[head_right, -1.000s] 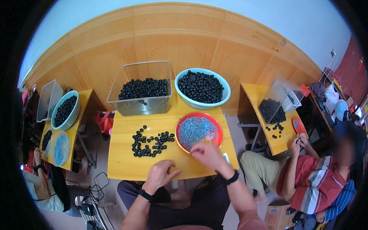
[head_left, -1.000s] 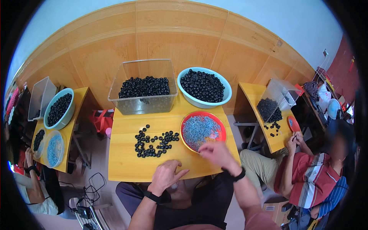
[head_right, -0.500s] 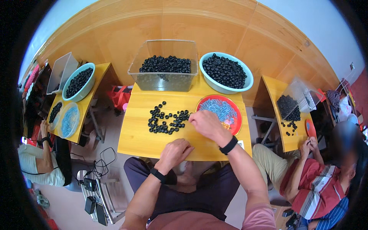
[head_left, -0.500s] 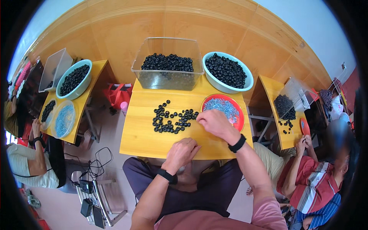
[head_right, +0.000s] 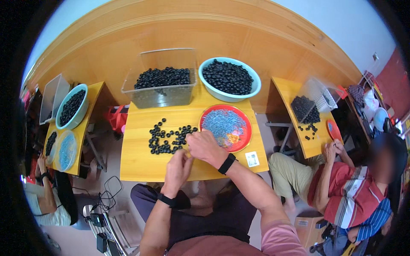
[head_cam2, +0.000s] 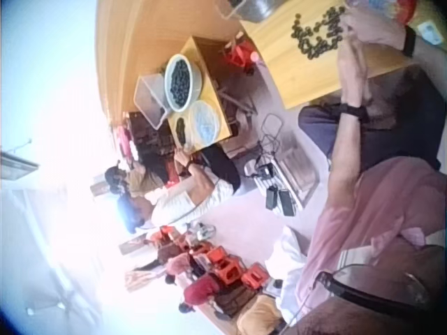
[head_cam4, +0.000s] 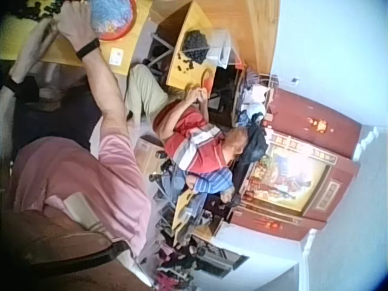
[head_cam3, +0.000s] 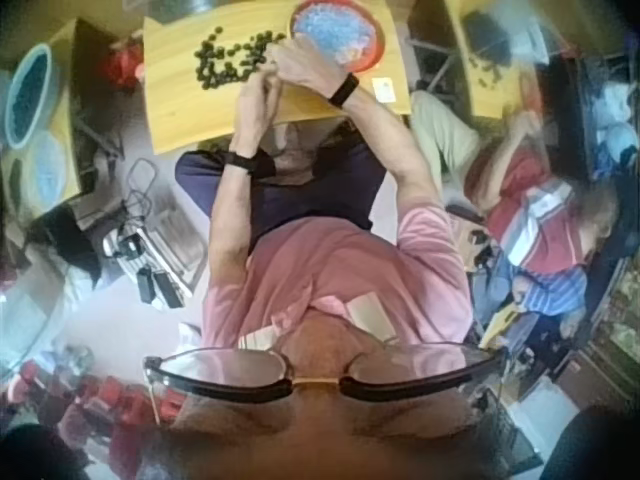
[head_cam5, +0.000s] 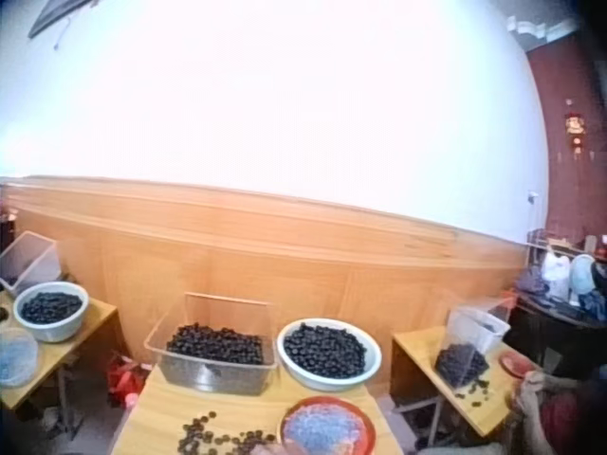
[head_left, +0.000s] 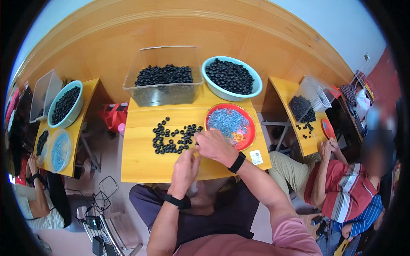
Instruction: Sorting and arranging small black rubber or plastic components into groups and containers.
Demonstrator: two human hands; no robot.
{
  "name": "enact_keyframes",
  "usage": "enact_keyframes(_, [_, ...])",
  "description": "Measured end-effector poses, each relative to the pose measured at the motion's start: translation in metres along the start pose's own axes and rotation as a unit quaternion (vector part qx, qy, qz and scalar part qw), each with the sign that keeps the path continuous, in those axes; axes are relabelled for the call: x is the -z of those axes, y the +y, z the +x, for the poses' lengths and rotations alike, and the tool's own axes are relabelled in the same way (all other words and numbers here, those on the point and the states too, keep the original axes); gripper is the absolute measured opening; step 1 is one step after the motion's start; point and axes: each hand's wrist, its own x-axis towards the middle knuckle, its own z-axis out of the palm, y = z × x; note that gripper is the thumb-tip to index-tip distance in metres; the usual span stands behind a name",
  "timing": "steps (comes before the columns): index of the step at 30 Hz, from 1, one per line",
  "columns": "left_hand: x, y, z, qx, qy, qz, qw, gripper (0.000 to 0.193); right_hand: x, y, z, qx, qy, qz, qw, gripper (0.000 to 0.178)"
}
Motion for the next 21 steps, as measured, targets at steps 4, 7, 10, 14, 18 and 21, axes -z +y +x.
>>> enact_keyframes(4, [0.002,-0.002,0.001,0.038,0.036,-0.054,0.997,0.031,0.017,-0.008,-0.023,-0.128,0.032,0.17,0.977,0.022])
enact_keyframes(7, [0.001,-0.006,-0.001,-0.033,0.026,-0.06,0.997,0.03,0.01,-0.01,-0.043,-0.129,0.028,0.318,0.939,0.026])
enact_keyframes(10, [0.0,-0.003,-0.001,-0.01,0.022,-0.081,0.996,0.023,-0.004,-0.012,-0.054,-0.162,0.029,0.356,0.92,0.028])
enact_keyframes(14, [0.001,-0.011,-0.006,0.001,-0.003,-0.044,0.999,0.024,-0.007,-0.02,-0.064,-0.162,0.047,0.378,0.91,0.026])
enact_keyframes(18, [0.002,-0.002,-0.005,-0.008,-0.011,-0.04,0.999,0.022,-0.011,-0.017,-0.068,-0.143,0.046,0.347,0.926,0.027])
enact_keyframes(21, [0.004,-0.001,-0.005,-0.021,-0.026,-0.05,0.998,0.022,-0.018,-0.015,-0.072,-0.132,0.041,0.309,0.941,0.029])
